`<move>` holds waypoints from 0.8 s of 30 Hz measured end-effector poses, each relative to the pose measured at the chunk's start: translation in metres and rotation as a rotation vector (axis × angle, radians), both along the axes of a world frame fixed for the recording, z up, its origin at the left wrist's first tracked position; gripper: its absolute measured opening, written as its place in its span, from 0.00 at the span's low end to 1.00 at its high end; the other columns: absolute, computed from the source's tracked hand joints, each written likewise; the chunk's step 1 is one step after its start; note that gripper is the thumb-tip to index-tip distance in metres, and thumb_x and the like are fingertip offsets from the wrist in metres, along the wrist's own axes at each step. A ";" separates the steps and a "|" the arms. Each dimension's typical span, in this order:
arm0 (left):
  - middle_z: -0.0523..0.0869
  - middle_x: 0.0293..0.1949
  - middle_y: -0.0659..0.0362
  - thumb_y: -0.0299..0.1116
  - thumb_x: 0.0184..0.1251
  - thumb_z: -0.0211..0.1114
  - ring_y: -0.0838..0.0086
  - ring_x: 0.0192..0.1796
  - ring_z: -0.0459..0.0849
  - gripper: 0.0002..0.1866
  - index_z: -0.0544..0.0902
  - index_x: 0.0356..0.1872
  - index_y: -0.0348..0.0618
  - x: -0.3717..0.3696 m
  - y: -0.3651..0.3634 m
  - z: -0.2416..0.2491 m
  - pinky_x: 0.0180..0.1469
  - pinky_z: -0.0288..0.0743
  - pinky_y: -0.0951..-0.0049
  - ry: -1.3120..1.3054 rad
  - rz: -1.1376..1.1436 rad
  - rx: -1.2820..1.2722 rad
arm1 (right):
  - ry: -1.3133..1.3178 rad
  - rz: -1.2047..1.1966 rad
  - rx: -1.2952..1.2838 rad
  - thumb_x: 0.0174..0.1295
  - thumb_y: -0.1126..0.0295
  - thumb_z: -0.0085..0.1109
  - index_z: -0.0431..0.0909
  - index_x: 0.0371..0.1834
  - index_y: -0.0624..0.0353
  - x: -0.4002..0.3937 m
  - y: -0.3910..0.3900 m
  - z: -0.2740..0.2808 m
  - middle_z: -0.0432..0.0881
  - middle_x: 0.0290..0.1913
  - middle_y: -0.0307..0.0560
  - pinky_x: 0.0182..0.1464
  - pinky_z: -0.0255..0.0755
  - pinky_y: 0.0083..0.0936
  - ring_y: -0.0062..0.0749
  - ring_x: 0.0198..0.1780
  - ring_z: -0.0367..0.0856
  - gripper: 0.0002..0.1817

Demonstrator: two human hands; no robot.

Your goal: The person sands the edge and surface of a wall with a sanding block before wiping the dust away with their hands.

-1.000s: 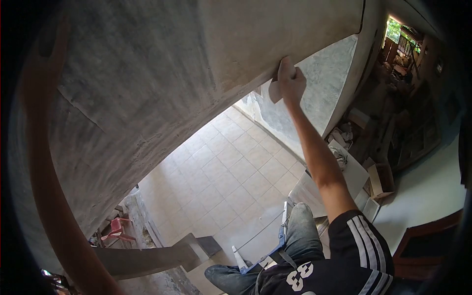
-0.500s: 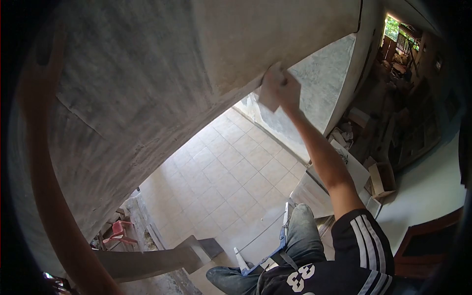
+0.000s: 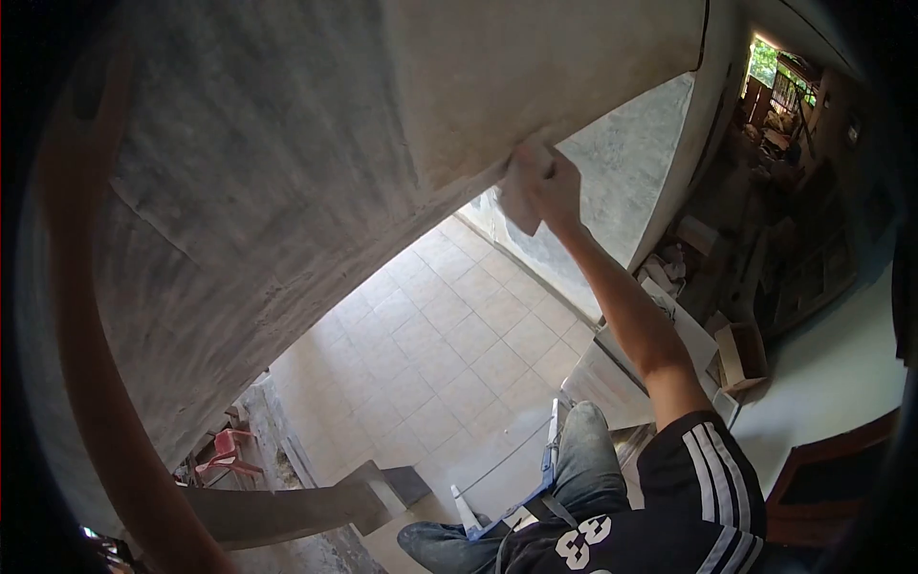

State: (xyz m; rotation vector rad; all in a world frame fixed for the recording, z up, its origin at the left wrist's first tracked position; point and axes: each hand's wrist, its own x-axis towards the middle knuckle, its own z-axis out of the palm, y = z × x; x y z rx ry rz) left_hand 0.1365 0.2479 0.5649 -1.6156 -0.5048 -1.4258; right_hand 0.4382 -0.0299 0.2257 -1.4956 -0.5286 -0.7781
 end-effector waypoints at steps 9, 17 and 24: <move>0.78 0.62 0.51 0.60 0.68 0.54 0.58 0.64 0.77 0.32 0.72 0.67 0.54 -0.007 0.024 0.013 0.64 0.70 0.65 0.110 -0.064 0.100 | 0.142 -0.089 0.044 0.62 0.46 0.62 0.78 0.26 0.65 0.002 0.003 -0.007 0.80 0.23 0.47 0.32 0.71 0.30 0.29 0.29 0.78 0.27; 0.79 0.62 0.51 0.57 0.69 0.55 0.57 0.64 0.77 0.30 0.72 0.67 0.53 -0.008 0.021 0.010 0.64 0.71 0.65 0.147 0.112 0.106 | 0.344 -0.052 0.015 0.61 0.45 0.61 0.83 0.37 0.66 0.001 -0.005 0.001 0.84 0.31 0.55 0.42 0.73 0.30 0.34 0.35 0.81 0.28; 0.75 0.66 0.57 0.34 0.72 0.54 0.61 0.60 0.80 0.29 0.63 0.74 0.56 -0.010 -0.010 -0.002 0.60 0.73 0.69 0.213 0.538 0.245 | 0.349 -0.064 0.170 0.62 0.45 0.61 0.81 0.30 0.66 0.031 -0.015 0.000 0.83 0.26 0.49 0.34 0.71 0.30 0.28 0.31 0.79 0.28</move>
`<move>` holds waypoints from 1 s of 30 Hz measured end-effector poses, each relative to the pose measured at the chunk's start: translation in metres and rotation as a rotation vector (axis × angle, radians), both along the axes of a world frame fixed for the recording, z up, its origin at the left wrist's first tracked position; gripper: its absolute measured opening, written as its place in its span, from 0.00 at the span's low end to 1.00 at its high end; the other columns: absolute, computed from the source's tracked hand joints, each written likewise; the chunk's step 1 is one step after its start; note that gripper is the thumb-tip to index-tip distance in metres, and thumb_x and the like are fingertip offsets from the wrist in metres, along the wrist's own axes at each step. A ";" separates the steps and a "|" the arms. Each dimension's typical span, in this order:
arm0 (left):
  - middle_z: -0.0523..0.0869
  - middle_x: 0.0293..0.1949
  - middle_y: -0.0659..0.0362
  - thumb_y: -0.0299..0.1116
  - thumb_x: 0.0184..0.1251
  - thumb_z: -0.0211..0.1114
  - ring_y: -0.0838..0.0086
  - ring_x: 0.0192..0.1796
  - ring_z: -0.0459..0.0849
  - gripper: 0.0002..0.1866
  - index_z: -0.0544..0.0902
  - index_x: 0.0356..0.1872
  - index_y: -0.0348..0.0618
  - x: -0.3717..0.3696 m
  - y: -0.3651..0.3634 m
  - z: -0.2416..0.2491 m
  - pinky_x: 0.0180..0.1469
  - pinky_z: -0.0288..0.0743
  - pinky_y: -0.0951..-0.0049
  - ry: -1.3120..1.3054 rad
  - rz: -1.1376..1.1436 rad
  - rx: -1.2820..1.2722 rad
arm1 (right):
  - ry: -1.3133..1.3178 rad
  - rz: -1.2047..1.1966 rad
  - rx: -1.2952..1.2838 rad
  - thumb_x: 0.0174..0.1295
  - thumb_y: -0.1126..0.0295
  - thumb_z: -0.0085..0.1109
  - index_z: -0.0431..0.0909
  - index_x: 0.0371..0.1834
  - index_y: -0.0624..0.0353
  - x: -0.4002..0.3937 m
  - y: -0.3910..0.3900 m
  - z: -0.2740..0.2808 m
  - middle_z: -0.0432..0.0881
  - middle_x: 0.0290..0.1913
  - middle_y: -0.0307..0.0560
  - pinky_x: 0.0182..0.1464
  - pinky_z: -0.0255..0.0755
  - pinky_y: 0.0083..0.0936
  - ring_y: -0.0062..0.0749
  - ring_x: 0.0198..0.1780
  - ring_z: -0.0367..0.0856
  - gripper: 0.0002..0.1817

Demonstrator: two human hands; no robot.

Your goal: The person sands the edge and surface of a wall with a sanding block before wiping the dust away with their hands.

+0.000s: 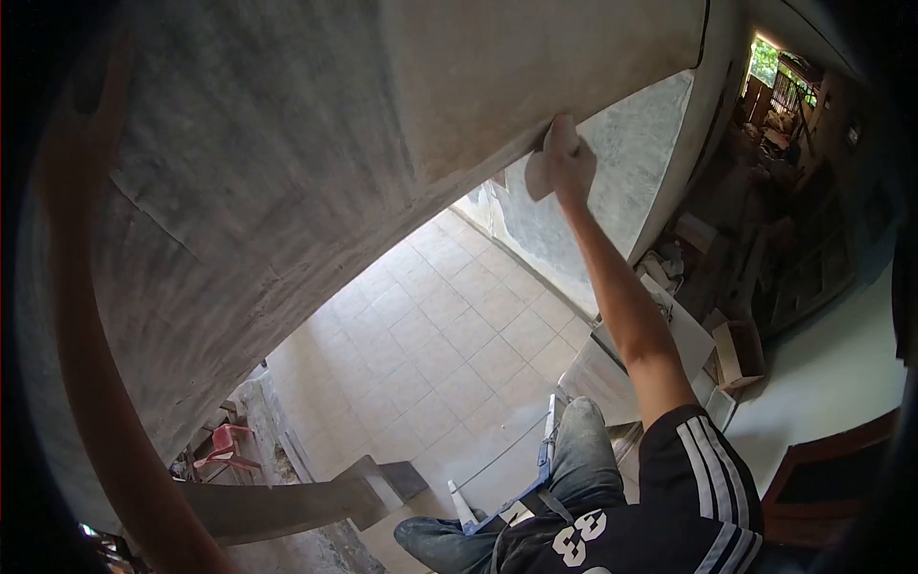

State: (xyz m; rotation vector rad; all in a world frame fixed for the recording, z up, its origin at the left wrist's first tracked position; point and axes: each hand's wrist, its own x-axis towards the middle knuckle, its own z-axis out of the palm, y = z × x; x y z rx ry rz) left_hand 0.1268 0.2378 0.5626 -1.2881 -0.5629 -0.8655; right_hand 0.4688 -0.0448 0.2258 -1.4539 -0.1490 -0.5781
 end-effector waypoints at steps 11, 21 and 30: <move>0.77 0.62 0.49 0.33 0.74 0.51 0.65 0.51 0.83 0.32 0.53 0.77 0.56 -0.006 0.036 0.011 0.51 0.77 0.70 0.101 0.041 0.203 | -0.125 0.023 -0.189 0.59 0.43 0.64 0.82 0.31 0.65 -0.017 0.007 -0.005 0.82 0.25 0.49 0.34 0.72 0.28 0.26 0.30 0.79 0.29; 0.81 0.54 0.44 0.23 0.67 0.53 0.69 0.26 0.83 0.41 0.46 0.78 0.61 -0.009 0.109 0.025 0.29 0.77 0.71 0.079 -0.116 0.127 | -0.285 0.036 -0.178 0.63 0.48 0.64 0.78 0.23 0.61 -0.026 0.026 -0.022 0.79 0.24 0.39 0.27 0.68 0.22 0.18 0.26 0.73 0.25; 0.67 0.72 0.53 0.21 0.68 0.50 0.69 0.42 0.87 0.39 0.47 0.78 0.52 -0.012 0.070 0.027 0.41 0.79 0.78 0.151 0.578 0.338 | -0.184 0.143 -0.272 0.64 0.51 0.62 0.81 0.30 0.67 -0.017 0.010 -0.015 0.80 0.26 0.45 0.36 0.70 0.25 0.21 0.33 0.75 0.25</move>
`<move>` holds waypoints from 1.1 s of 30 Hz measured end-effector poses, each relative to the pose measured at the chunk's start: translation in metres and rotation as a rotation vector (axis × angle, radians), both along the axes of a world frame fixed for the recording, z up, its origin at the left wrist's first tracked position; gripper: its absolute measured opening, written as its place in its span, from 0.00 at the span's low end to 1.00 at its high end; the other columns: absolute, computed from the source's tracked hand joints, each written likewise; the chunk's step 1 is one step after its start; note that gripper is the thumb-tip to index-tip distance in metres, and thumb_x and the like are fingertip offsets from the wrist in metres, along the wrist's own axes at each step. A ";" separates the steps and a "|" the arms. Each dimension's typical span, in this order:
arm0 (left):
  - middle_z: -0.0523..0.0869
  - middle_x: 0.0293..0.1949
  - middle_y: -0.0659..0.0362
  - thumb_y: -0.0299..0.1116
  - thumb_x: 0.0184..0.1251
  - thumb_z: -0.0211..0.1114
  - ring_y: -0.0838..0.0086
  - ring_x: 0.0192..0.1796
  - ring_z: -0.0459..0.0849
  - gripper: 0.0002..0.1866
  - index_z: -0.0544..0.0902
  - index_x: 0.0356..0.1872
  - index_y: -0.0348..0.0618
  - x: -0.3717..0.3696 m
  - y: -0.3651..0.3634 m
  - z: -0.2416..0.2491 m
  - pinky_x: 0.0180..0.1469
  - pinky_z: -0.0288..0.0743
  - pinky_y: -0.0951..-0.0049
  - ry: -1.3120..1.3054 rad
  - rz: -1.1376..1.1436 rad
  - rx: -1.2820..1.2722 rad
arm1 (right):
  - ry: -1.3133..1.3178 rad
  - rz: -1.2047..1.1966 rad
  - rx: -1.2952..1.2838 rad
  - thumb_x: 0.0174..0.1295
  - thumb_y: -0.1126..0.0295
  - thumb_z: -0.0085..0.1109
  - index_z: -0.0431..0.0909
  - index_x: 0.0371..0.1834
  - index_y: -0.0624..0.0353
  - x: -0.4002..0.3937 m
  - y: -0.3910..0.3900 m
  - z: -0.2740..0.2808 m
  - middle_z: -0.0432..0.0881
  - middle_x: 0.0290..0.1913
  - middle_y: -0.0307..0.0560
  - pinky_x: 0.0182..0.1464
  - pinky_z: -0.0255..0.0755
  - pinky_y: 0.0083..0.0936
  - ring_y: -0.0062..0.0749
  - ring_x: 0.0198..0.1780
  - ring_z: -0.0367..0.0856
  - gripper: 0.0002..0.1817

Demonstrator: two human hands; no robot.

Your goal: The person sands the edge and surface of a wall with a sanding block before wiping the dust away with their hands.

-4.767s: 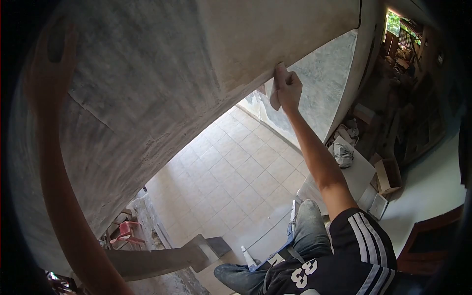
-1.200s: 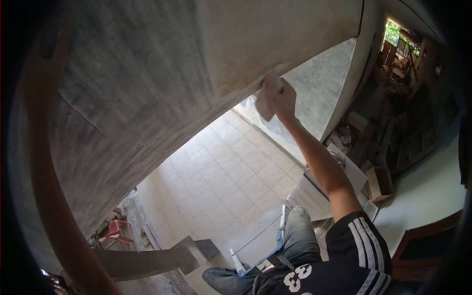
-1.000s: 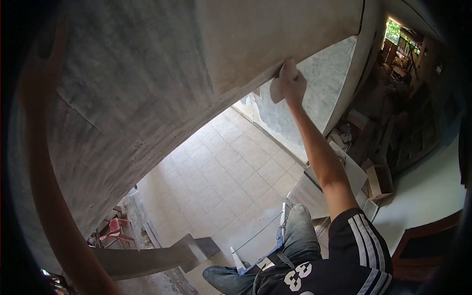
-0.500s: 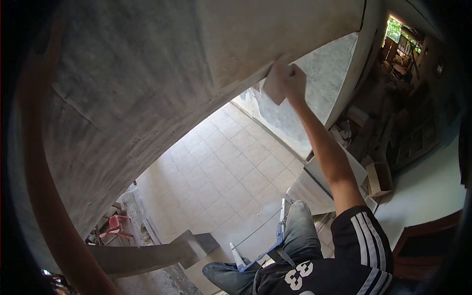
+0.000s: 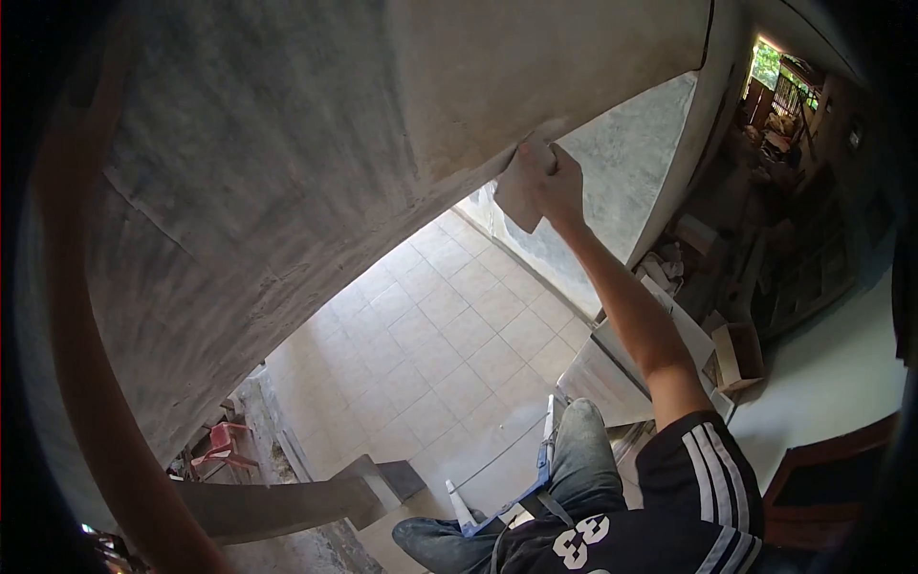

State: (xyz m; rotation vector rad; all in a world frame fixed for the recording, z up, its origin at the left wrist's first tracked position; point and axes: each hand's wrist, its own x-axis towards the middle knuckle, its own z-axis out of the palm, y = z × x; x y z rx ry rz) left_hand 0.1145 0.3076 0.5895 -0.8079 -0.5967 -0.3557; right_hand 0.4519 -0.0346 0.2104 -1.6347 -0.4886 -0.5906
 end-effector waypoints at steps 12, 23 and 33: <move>0.67 0.72 0.56 0.21 0.70 0.48 0.67 0.61 0.78 0.34 0.52 0.77 0.48 0.019 -0.044 -0.021 0.58 0.74 0.76 -0.264 -0.860 -0.446 | 0.249 0.022 0.219 0.62 0.51 0.63 0.81 0.34 0.65 0.012 -0.017 0.012 0.81 0.27 0.41 0.37 0.71 0.27 0.23 0.33 0.75 0.23; 0.69 0.70 0.55 0.22 0.71 0.48 0.66 0.61 0.79 0.34 0.52 0.77 0.50 0.021 -0.043 -0.013 0.58 0.74 0.74 -0.233 -0.866 -0.443 | 0.129 -0.098 0.263 0.60 0.53 0.65 0.75 0.23 0.64 0.025 -0.010 0.008 0.74 0.20 0.41 0.29 0.67 0.27 0.21 0.26 0.69 0.23; 0.71 0.69 0.54 0.23 0.71 0.48 0.64 0.60 0.79 0.34 0.51 0.77 0.52 0.017 -0.045 -0.011 0.58 0.75 0.73 -0.229 -0.850 -0.430 | 0.189 0.016 0.477 0.66 0.49 0.61 0.79 0.30 0.65 -0.006 0.014 0.013 0.79 0.28 0.41 0.31 0.67 0.23 0.22 0.29 0.73 0.24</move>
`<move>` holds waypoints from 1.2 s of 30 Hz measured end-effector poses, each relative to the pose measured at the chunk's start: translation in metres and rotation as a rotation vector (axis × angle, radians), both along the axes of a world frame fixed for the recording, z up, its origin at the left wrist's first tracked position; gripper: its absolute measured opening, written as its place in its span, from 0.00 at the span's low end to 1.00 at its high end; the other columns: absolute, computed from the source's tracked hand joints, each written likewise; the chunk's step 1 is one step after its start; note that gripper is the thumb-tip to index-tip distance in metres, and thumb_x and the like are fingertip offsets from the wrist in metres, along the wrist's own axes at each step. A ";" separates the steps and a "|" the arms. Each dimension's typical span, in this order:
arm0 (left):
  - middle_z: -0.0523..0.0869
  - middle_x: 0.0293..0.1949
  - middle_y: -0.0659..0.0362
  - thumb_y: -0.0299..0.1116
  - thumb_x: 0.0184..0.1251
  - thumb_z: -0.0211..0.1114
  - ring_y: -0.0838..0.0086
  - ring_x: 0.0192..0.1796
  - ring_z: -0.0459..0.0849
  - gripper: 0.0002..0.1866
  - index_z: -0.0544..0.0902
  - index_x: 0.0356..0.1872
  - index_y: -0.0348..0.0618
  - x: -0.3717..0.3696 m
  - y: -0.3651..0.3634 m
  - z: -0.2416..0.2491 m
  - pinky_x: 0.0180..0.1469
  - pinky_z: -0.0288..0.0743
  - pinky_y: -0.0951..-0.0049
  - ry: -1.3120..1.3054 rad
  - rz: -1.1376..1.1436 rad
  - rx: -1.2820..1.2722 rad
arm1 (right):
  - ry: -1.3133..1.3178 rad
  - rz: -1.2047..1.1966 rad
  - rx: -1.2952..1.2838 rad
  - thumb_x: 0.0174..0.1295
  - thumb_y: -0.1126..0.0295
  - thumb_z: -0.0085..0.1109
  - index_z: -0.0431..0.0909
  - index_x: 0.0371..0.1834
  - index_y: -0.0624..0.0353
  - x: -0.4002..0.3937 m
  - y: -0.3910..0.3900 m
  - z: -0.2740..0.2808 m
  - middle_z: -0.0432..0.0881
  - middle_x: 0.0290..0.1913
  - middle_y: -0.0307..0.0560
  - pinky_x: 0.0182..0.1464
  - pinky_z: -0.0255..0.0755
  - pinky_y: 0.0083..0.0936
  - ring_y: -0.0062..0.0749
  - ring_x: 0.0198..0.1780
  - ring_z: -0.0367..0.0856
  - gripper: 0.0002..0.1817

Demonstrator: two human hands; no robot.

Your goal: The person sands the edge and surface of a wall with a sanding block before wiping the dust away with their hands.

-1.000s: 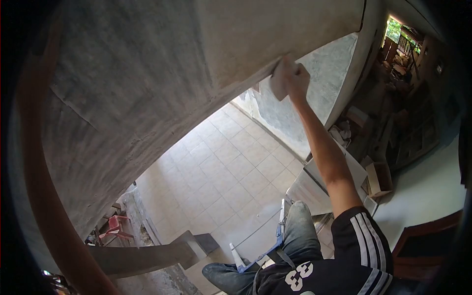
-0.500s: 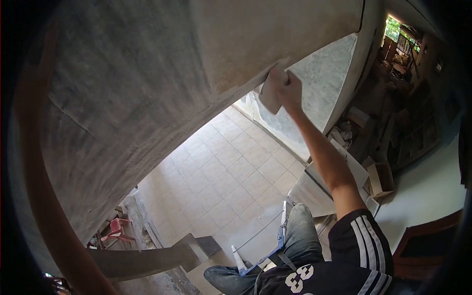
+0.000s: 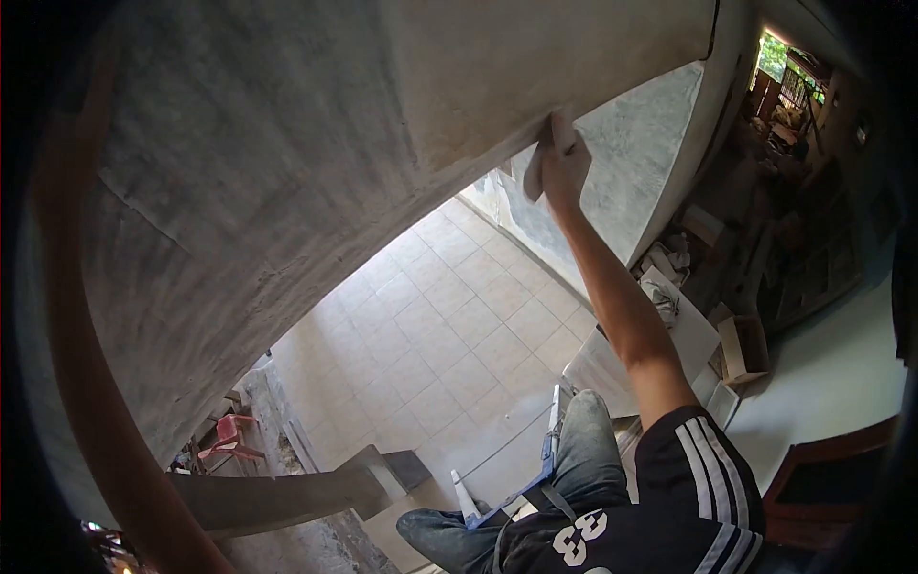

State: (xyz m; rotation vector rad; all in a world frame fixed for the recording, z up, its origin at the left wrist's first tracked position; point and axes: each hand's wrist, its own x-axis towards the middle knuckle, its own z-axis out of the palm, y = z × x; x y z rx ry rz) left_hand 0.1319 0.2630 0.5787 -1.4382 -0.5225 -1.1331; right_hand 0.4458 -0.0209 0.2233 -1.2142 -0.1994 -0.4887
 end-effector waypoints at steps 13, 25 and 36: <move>0.73 0.67 0.54 0.25 0.72 0.48 0.63 0.60 0.80 0.34 0.51 0.77 0.54 0.000 -0.018 -0.018 0.58 0.76 0.72 -0.020 0.051 -0.114 | -0.086 0.001 -0.241 0.64 0.50 0.63 0.78 0.27 0.63 0.008 -0.018 -0.008 0.79 0.26 0.42 0.35 0.68 0.25 0.21 0.31 0.73 0.24; 0.68 0.71 0.56 0.15 0.63 0.51 0.68 0.59 0.80 0.43 0.47 0.78 0.54 -0.021 0.049 0.014 0.56 0.77 0.77 0.296 0.499 0.475 | -0.176 -0.162 -0.204 0.61 0.58 0.65 0.74 0.25 0.64 0.012 -0.001 -0.013 0.75 0.21 0.43 0.32 0.68 0.28 0.22 0.28 0.71 0.19; 0.59 0.75 0.60 0.14 0.63 0.50 0.77 0.49 0.84 0.42 0.45 0.78 0.45 -0.012 0.025 0.007 0.49 0.78 0.81 0.218 0.951 0.336 | -0.243 0.004 -0.351 0.64 0.52 0.63 0.80 0.34 0.68 0.001 -0.010 -0.011 0.82 0.30 0.46 0.39 0.71 0.27 0.24 0.35 0.77 0.24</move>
